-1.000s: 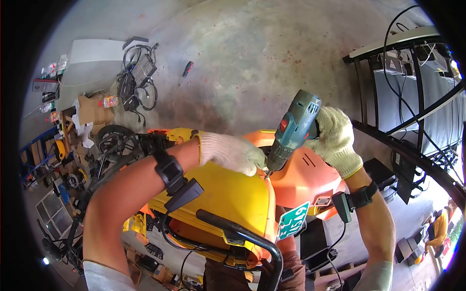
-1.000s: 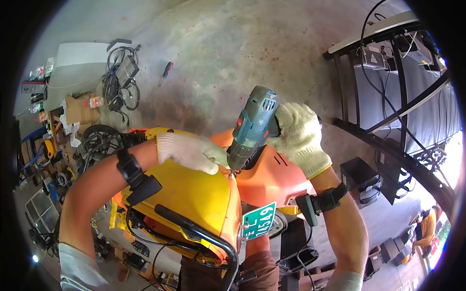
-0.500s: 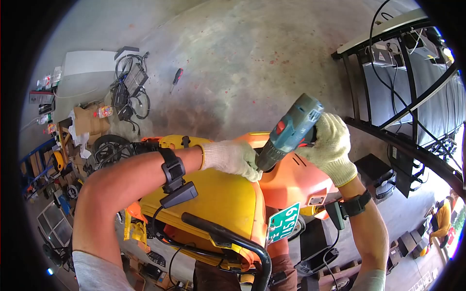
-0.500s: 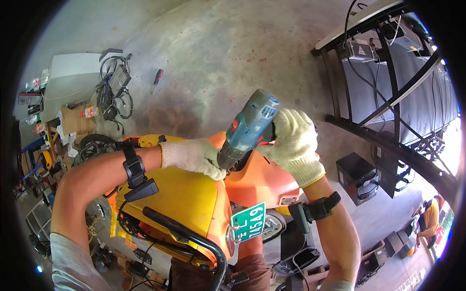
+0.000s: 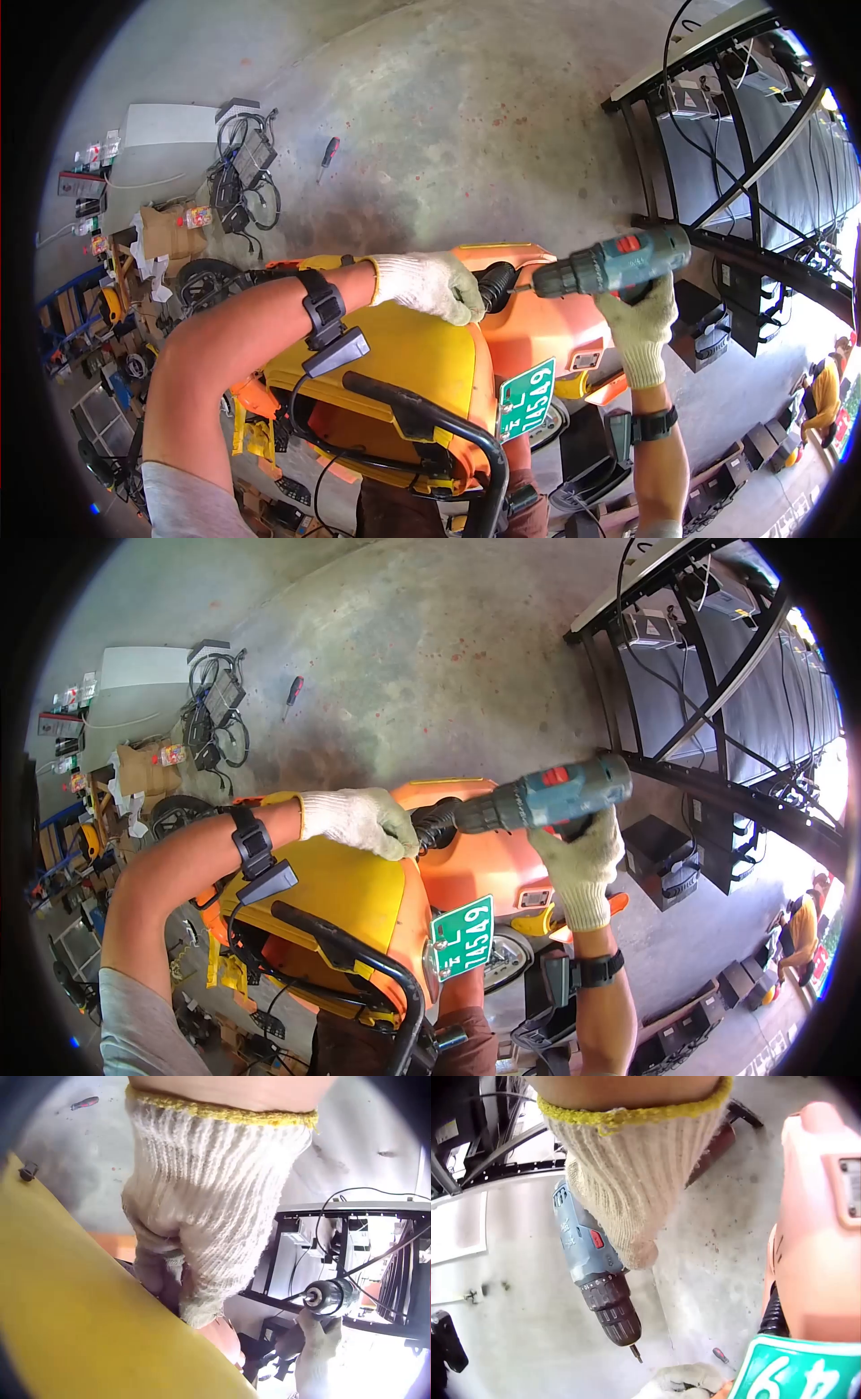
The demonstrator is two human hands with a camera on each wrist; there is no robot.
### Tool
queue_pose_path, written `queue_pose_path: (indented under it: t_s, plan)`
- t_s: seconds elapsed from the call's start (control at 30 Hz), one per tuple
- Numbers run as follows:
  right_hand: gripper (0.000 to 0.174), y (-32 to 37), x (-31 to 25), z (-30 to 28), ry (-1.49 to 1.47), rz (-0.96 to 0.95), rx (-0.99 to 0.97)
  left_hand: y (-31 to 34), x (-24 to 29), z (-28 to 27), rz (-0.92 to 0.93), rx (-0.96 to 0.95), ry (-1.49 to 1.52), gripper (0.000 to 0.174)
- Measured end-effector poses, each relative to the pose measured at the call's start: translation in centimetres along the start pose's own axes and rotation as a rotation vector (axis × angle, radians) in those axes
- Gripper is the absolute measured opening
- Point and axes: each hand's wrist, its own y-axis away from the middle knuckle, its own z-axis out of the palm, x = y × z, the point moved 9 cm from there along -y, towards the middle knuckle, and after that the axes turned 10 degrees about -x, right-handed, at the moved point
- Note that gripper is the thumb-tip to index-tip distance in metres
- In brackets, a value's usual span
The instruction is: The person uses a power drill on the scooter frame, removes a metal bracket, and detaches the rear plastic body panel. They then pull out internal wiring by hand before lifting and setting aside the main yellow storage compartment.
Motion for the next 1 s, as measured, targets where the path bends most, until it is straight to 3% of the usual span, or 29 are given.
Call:
queue_pose_path:
  t_s: [0.1, 0.2, 0.23, 0.33, 0.47, 0.53, 0.7, 0.83, 0.87, 0.93, 0.97, 1.0]
  plan:
    - [0.067, 2.9, 2.3, -1.3, -0.081, 0.043, 0.069, -0.5, 0.9, 0.1, 0.066, 0.000, -0.121, 0.022]
    - [0.079, 6.6, 6.7, -2.1, -0.199, 0.197, 0.075, -0.3, 1.1, -0.1, -0.001, 0.030, -0.115, 0.020]
    - [0.085, 8.1, 8.5, -2.6, -0.091, 0.309, 0.083, -0.2, 1.4, -0.1, 0.012, 0.027, -0.169, 0.019]
    - [0.081, 12.5, 10.9, -3.3, -0.326, 0.456, 0.142, -0.4, 1.5, 0.1, 0.034, 0.008, -0.246, 0.020]
    - [0.076, 17.5, 13.2, -4.6, -0.256, 0.449, 0.162, -0.6, 2.5, 0.3, 0.061, -0.066, -0.398, 0.024]
    - [0.076, 20.2, 14.4, -4.7, -0.268, 0.601, 0.170, -1.4, 2.6, 0.4, 0.014, -0.107, -0.476, 0.025]
    - [0.073, 25.8, 15.2, -4.9, -0.314, 0.562, 0.277, -2.1, 1.1, 0.2, 0.015, -0.100, -0.503, 0.031]
    - [0.065, 31.0, 15.7, -4.7, -0.334, 0.625, 0.266, 1.8, 0.1, -4.2, -0.055, 0.213, -0.495, 0.031]
    - [0.060, 32.5, 15.4, -4.2, -0.448, 0.611, 0.305, 2.9, -1.0, -5.9, -0.024, 0.220, -0.493, 0.031]
    - [0.055, 36.9, 17.0, -2.9, -0.479, 0.669, 0.310, 9.1, 2.3, -8.0, 0.148, 0.457, -0.532, 0.028]
    - [0.053, 38.8, 17.3, -2.2, -0.480, 0.662, 0.321, 11.6, 2.7, -9.2, 0.148, 0.560, -0.504, 0.025]
    - [0.039, 40.6, 16.8, -1.4, -0.536, 0.709, 0.309, 14.7, 3.0, -9.6, 0.149, 0.607, -0.281, 0.026]
